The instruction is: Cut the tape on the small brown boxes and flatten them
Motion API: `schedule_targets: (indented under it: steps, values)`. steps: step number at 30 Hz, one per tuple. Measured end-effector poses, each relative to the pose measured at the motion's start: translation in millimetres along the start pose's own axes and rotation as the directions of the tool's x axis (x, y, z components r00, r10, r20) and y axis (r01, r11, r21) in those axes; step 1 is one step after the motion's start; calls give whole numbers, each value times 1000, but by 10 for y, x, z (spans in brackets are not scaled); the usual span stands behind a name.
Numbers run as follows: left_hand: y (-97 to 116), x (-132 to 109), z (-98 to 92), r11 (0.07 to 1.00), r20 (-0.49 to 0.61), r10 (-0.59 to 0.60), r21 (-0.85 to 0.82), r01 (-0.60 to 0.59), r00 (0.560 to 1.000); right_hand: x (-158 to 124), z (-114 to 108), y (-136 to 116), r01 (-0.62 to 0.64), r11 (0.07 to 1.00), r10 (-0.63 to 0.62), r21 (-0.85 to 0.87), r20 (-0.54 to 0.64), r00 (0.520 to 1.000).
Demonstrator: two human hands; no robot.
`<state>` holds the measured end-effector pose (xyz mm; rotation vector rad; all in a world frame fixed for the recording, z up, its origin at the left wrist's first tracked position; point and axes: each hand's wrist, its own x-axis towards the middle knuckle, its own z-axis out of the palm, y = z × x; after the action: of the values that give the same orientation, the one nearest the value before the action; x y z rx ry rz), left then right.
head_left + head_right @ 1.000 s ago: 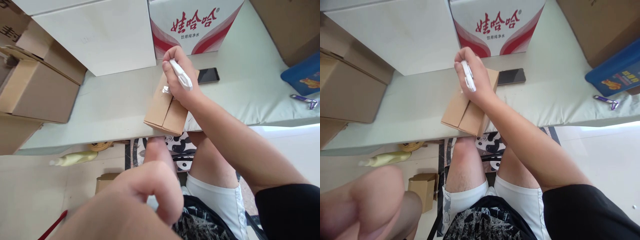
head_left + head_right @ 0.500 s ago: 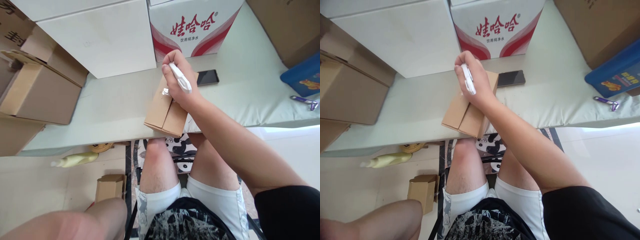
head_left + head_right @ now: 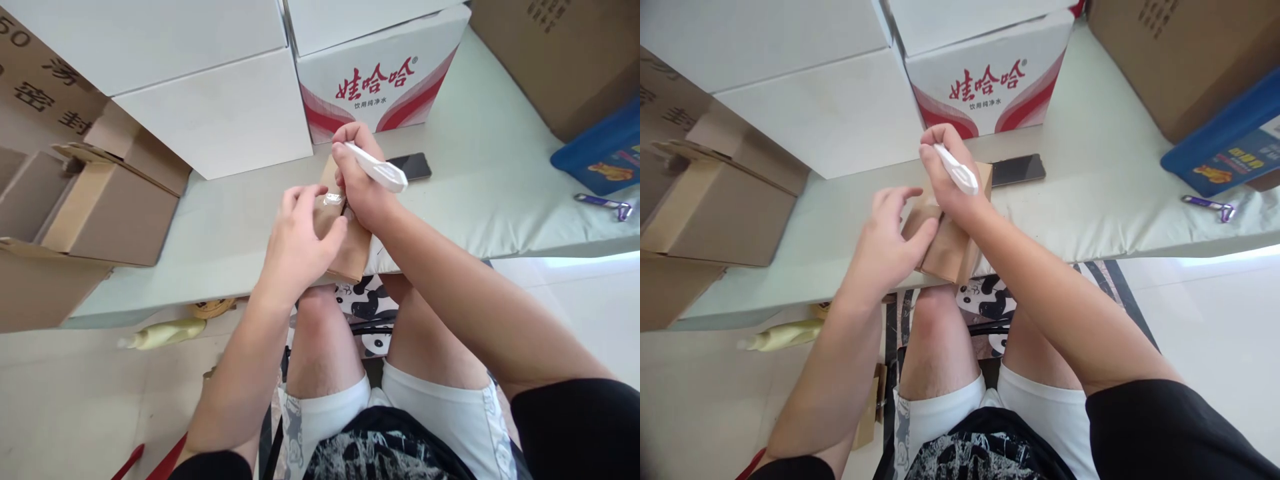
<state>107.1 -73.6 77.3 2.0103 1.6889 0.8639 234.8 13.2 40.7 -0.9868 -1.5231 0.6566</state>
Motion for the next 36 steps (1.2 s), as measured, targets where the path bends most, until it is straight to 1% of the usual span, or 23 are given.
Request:
schedule_targets:
  steps: [1, 3, 6, 8, 10, 12, 14, 17, 18, 20, 22, 25, 27, 29, 31, 33, 36]
  values:
    - [23, 14, 39, 998, 60, -40, 48, 37, 997, 13, 7, 21, -36, 998, 37, 56, -23, 999]
    - [69, 17, 121, 986, 119, -109, 142, 92, 987, 36, 19, 59, -116, 981, 129, 156, -75, 989]
    - [96, -5, 225, 970, 115, -140, 215, 113, 983, 25, 3, 58, -135, 971, 158, 196, -108, 982]
    - [76, -22, 257, 978, 90, -109, 188, 91, 990, -33, -53, -7, -126, 965, 155, 232, -115, 981]
    - [38, -36, 256, 987, 63, -81, 146, 71, 995, -128, -147, -110, -95, 967, 124, 235, -112, 986]
    - [-6, -43, 232, 991, 56, -76, 112, 69, 996, -240, -266, -207, -43, 983, 60, 178, -92, 994]
    - [-44, -43, 199, 994, 68, -79, 77, 74, 995, -347, -386, -260, -18, 999, 19, 50, -17, 1000]
    - [-89, -30, 148, 997, 98, -80, 8, 80, 992, -482, -535, -243, 16, 986, 8, -164, 140, 990]
    - [-104, -24, 129, 997, 112, -80, -12, 82, 991, -522, -574, -221, 45, 976, -7, -215, 177, 984]
    - [-138, -7, 88, 996, 138, -71, -44, 77, 988, -594, -632, -170, 119, 958, -62, -260, 216, 974]
    - [-175, 10, 45, 996, 116, -37, -74, 46, 993, -653, -665, -123, 145, 956, -89, -257, 219, 972]
    - [-216, 30, -7, 989, 20, 14, -146, -11, 1000, -712, -668, -62, 109, 969, -60, -223, 213, 975]
    - [-222, 36, -25, 973, -25, 14, -228, -19, 1000, -739, -647, -27, 102, 971, -55, -217, 211, 976]
    - [-214, 36, -32, 950, -22, -3, -313, -5, 1000, -769, -617, -5, 138, 962, -89, -236, 207, 974]
    - [-203, 30, -33, 936, 11, 0, -352, 4, 1000, -800, -589, -7, 186, 949, -136, -253, 203, 970]
    - [-195, 22, -29, 942, 41, 18, -334, -4, 999, -821, -566, -37, 206, 949, -168, -240, 168, 971]
    - [-193, 12, -16, 962, 27, 23, -274, -15, 999, -804, -528, -110, 177, 967, -170, -182, 56, 984]
